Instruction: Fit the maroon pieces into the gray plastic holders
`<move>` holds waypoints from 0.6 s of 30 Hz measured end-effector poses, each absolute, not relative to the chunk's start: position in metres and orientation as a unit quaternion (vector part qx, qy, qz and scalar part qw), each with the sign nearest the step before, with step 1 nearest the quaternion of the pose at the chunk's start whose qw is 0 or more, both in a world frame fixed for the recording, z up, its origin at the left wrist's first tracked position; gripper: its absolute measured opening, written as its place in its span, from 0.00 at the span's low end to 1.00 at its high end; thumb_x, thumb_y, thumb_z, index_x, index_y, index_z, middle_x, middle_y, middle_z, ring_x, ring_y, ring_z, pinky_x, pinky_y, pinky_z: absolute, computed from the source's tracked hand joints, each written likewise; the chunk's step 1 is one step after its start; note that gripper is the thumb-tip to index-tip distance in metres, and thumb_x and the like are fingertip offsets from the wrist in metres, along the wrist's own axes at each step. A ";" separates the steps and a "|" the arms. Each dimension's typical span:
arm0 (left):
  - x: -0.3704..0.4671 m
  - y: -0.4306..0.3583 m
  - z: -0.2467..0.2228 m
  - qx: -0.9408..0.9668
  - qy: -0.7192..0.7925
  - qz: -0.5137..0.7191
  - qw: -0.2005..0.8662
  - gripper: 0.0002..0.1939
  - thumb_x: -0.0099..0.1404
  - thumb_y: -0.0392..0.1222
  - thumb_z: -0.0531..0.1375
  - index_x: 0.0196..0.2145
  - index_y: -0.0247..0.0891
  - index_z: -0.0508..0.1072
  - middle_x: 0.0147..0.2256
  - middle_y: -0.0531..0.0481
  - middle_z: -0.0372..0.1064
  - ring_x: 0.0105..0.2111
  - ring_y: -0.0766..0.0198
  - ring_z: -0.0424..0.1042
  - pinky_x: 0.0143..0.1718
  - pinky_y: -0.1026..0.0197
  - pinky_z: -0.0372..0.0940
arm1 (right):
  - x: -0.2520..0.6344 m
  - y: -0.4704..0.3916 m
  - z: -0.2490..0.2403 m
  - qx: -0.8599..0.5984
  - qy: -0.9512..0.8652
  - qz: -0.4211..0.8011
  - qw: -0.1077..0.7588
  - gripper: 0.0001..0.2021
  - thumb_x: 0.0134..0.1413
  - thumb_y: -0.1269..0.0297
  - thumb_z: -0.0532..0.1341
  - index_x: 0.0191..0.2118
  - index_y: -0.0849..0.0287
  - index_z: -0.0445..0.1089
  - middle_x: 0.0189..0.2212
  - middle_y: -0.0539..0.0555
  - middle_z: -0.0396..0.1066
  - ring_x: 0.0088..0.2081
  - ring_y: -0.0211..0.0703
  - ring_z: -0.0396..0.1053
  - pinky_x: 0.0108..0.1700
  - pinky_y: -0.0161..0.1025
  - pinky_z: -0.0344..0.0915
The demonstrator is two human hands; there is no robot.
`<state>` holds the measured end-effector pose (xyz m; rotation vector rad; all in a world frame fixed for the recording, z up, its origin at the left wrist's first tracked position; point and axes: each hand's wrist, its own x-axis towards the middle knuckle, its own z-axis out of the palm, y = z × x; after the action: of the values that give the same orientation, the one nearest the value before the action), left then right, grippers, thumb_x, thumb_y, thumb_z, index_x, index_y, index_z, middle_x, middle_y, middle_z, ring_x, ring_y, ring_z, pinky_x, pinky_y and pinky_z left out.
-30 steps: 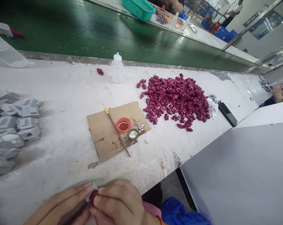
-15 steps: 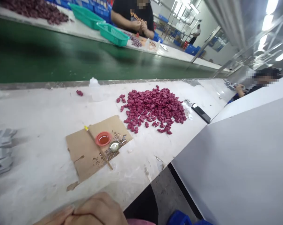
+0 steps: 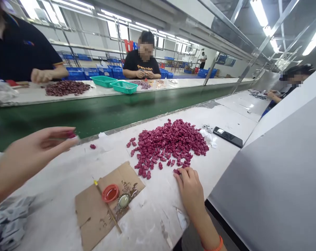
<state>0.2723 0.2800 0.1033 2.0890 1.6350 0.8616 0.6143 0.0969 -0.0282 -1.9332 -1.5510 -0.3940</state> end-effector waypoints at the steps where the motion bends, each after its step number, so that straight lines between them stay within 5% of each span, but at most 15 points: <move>1: 0.283 0.303 0.106 0.742 0.586 0.285 0.155 0.27 0.62 0.60 0.57 0.50 0.38 0.72 0.39 0.60 0.73 0.39 0.64 0.74 0.37 0.67 0.65 | 0.613 0.097 -0.031 -0.730 -0.587 -0.151 0.317 0.20 0.68 0.49 0.51 0.41 0.58 0.74 0.35 0.59 0.72 0.38 0.52 0.71 0.39 0.50 0.71; 5: 0.318 0.387 0.086 0.771 0.585 0.220 0.122 0.29 0.69 0.59 0.49 0.52 0.28 0.69 0.43 0.52 0.71 0.42 0.59 0.74 0.45 0.57 0.70 | 0.610 0.093 -0.029 -0.718 -0.583 -0.166 0.341 0.18 0.67 0.51 0.53 0.47 0.58 0.72 0.38 0.59 0.72 0.40 0.51 0.73 0.39 0.47 0.72; 11: 0.346 0.453 0.044 0.784 0.589 0.161 0.108 0.19 0.67 0.49 0.60 0.52 0.37 0.68 0.50 0.44 0.70 0.48 0.55 0.72 0.49 0.45 0.70 | 0.611 0.105 0.000 -0.657 -0.632 -0.154 0.380 0.10 0.65 0.58 0.58 0.46 0.55 0.73 0.37 0.56 0.74 0.38 0.47 0.75 0.37 0.41 0.74; 14: 0.349 0.462 0.036 0.775 0.603 0.157 0.109 0.19 0.67 0.47 0.61 0.52 0.38 0.68 0.52 0.44 0.69 0.50 0.55 0.71 0.50 0.45 0.70 | 0.587 0.139 0.024 -0.644 -0.668 -0.040 0.372 0.12 0.64 0.61 0.59 0.50 0.54 0.72 0.43 0.58 0.75 0.44 0.48 0.75 0.43 0.42 0.75; 18: 0.324 0.437 0.044 0.777 0.582 0.214 0.109 0.20 0.67 0.48 0.60 0.54 0.38 0.67 0.54 0.43 0.67 0.52 0.53 0.70 0.52 0.44 0.68 | 0.525 0.226 0.043 -0.597 -0.697 0.228 0.323 0.29 0.55 0.63 0.66 0.62 0.62 0.62 0.58 0.65 0.68 0.59 0.56 0.66 0.61 0.54 0.64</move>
<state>0.3235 0.4373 0.0441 2.2865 1.7105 0.6294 0.5249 0.2264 0.0434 -1.5675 -1.8298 0.5994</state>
